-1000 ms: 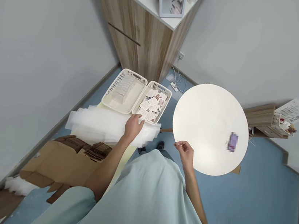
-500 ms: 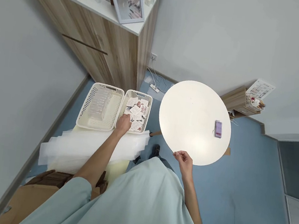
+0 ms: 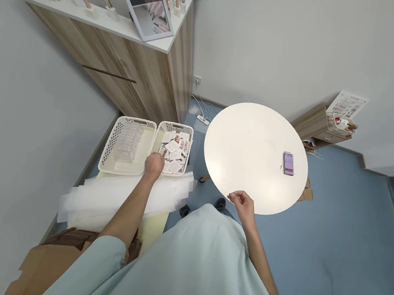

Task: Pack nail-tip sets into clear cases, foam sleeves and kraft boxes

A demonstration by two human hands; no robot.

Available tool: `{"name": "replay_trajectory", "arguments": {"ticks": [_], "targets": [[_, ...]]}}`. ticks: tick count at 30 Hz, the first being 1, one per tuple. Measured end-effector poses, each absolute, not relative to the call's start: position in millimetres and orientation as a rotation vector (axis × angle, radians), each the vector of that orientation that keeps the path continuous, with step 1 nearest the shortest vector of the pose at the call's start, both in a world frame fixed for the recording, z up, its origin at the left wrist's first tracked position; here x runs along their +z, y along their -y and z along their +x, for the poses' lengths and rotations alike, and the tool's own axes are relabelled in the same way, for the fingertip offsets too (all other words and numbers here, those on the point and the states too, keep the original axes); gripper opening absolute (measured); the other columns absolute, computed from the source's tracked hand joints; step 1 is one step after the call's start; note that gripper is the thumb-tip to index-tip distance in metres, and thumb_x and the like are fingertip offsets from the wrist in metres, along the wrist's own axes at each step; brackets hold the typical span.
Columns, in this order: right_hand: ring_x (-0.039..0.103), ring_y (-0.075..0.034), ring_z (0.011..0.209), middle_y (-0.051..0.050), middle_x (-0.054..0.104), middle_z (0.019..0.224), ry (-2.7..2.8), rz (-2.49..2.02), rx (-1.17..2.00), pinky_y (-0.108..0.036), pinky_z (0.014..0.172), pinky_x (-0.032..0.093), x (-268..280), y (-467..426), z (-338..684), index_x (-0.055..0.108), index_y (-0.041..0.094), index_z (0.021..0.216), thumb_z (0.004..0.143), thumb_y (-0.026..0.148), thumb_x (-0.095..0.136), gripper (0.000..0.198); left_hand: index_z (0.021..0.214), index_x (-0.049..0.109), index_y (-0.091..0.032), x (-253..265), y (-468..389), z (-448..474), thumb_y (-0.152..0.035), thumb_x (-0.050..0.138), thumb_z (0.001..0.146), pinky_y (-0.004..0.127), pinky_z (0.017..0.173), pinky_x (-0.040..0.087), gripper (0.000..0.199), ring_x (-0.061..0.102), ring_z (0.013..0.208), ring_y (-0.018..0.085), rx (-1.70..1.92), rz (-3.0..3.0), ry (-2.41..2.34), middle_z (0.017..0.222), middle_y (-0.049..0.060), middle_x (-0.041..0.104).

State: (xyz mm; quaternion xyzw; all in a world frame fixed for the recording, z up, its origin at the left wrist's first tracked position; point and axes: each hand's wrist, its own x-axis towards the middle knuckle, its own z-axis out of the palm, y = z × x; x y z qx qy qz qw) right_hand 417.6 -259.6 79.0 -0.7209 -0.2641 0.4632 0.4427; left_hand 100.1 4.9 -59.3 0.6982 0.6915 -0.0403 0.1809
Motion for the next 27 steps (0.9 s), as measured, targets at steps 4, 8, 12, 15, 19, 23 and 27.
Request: {"name": "replay_trajectory", "arguments": {"ticks": [4, 8, 12, 15, 19, 23, 27], "targets": [[0.077, -0.03, 0.102, -0.007, 0.08, 0.09, 0.705, -1.749, 1.192, -0.046, 0.101, 0.056, 71, 253, 450, 0.071, 0.024, 0.091, 0.082, 0.06, 0.081, 0.038, 0.11, 0.078, -0.004, -28, 7, 110, -0.024, 0.046, 0.099, 0.044, 0.093, 0.053, 0.039, 0.073, 0.105, 0.038, 0.134, 1.866, -2.117, 0.113, 0.028, 0.076], [0.077, -0.029, 0.102, -0.007, 0.08, 0.09, 0.806, -1.703, 1.244, -0.048, 0.103, 0.055, 67, 240, 488, 0.071, 0.024, 0.092, 0.084, 0.058, 0.079, 0.036, 0.107, 0.081, -0.013, 1, 29, 146, -0.031, 0.055, 0.097, 0.045, 0.098, 0.052, 0.033, 0.074, 0.106, 0.036, 0.416, 1.735, -2.07, 0.109, 0.02, 0.08], [0.076, -0.028, 0.102, -0.006, 0.08, 0.091, 0.87, -1.659, 1.313, -0.047, 0.102, 0.056, 71, 229, 525, 0.071, 0.025, 0.091, 0.085, 0.056, 0.078, 0.033, 0.095, 0.08, -0.017, 17, 66, 212, -0.043, 0.067, 0.09, 0.042, 0.093, 0.057, 0.029, 0.076, 0.093, 0.03, 0.629, 1.387, -1.773, 0.089, 0.011, 0.082], [0.076, -0.027, 0.099, -0.006, 0.08, 0.093, 0.897, -1.608, 1.363, -0.046, 0.099, 0.057, 69, 227, 553, 0.071, 0.025, 0.09, 0.086, 0.058, 0.077, 0.034, 0.091, 0.079, -0.016, 26, 98, 272, -0.057, 0.08, 0.078, 0.04, 0.086, 0.061, 0.043, 0.076, 0.088, 0.028, 0.674, 1.171, -1.451, 0.087, 0.01, 0.081], [0.077, -0.026, 0.094, -0.006, 0.078, 0.093, 0.881, -1.561, 1.428, -0.045, 0.094, 0.06, 53, 233, 591, 0.073, 0.024, 0.096, 0.085, 0.062, 0.079, 0.04, 0.09, 0.079, -0.017, 40, 133, 345, -0.068, 0.084, 0.073, 0.041, 0.086, 0.061, 0.054, 0.075, 0.085, 0.026, 0.527, 1.154, -1.227, 0.086, 0.01, 0.08], [0.076, -0.025, 0.086, -0.006, 0.076, 0.086, 0.839, -1.556, 1.491, -0.043, 0.089, 0.061, 35, 244, 626, 0.073, 0.023, 0.093, 0.082, 0.066, 0.08, 0.045, 0.088, 0.078, -0.018, 49, 148, 396, -0.071, 0.084, 0.073, 0.039, 0.083, 0.061, 0.056, 0.074, 0.082, 0.025, 0.462, 1.142, -1.136, 0.082, 0.009, 0.078], [0.074, -0.023, 0.083, -0.005, 0.074, 0.081, 0.804, -1.484, 1.533, -0.04, 0.084, 0.061, 32, 252, 650, 0.071, 0.023, 0.088, 0.082, 0.069, 0.08, 0.048, 0.09, 0.077, -0.017, 49, 150, 427, -0.069, 0.085, 0.074, 0.037, 0.081, 0.058, 0.054, 0.072, 0.079, 0.023, 0.454, 1.095, -1.111, 0.079, 0.007, 0.075]]}}
